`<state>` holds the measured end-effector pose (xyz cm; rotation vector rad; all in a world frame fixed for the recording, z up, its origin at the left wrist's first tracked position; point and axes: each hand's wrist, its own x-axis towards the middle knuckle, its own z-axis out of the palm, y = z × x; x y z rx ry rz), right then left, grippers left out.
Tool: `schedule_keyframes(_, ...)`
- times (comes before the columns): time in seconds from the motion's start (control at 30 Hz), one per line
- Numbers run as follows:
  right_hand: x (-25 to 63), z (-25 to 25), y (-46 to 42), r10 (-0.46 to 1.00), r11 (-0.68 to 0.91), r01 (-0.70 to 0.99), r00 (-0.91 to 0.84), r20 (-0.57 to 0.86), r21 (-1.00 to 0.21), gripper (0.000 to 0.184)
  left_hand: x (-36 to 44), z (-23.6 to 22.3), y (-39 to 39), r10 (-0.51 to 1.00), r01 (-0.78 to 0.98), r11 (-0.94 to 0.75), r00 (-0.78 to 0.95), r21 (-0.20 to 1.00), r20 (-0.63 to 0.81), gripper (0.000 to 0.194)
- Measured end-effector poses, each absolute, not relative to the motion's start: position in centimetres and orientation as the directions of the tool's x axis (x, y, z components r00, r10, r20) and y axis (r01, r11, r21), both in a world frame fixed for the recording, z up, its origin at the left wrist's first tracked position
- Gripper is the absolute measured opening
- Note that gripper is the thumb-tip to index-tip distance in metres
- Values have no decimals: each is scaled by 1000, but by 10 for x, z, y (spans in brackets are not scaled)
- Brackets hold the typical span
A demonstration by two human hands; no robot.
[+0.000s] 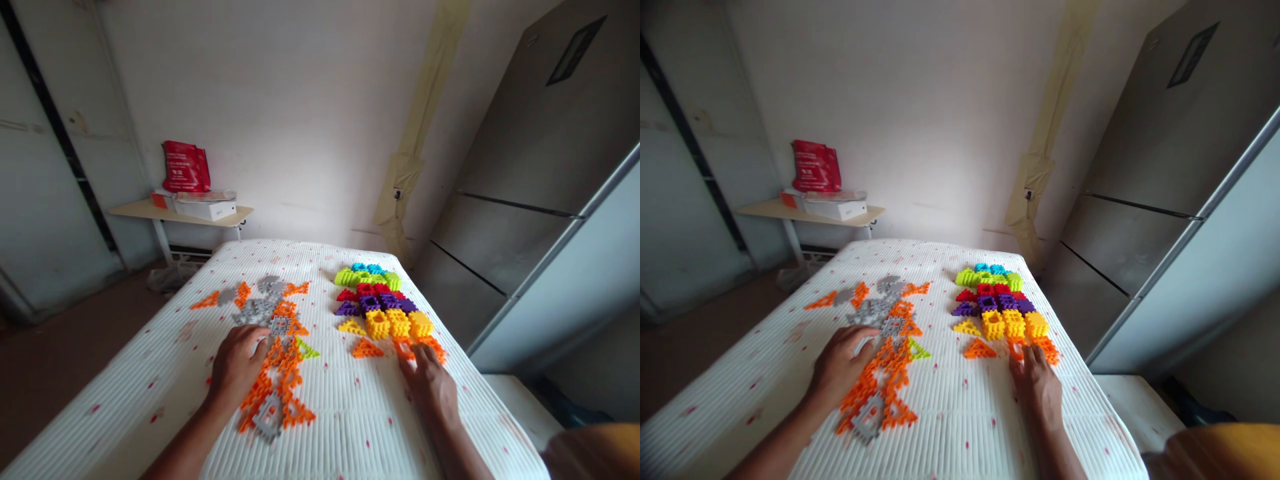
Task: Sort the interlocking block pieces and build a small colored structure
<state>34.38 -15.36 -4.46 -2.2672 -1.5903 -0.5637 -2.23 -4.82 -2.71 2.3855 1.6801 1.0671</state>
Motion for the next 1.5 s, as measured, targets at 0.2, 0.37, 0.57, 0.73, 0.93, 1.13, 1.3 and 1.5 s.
schedule_keyframes(0.2,340,-50,-152,751,-117,993,80,655,13,36,2,-1,-20,863,819,-481,381,312,332,30)
schedule_keyframes(0.37,338,-46,-152,747,-26,1000,12,665,12,36,31,-4,-7,874,841,-484,451,240,182,43)
schedule_keyframes(0.57,340,-48,-152,765,-21,1000,31,644,-23,36,42,-6,-6,890,873,-454,437,179,128,26)
schedule_keyframes(0.73,337,-46,-153,798,-30,998,52,601,-47,35,39,-7,-9,869,851,-489,456,190,195,27)
schedule_keyframes(0.93,335,-42,-153,802,-32,997,68,594,-71,36,29,-17,-6,874,839,-461,373,289,311,31)
schedule_keyframes(1.13,335,-42,-152,810,-36,997,71,582,-71,34,17,-29,3,899,820,-378,213,430,383,33)
schedule_keyframes(1.3,337,-46,-152,811,-16,997,55,582,-72,34,8,-22,1,907,771,-339,116,539,404,29)
schedule_keyframes(1.5,333,-41,-152,798,51,995,9,603,-82,35,-9,-4,-7,919,701,-273,-13,659,395,31)
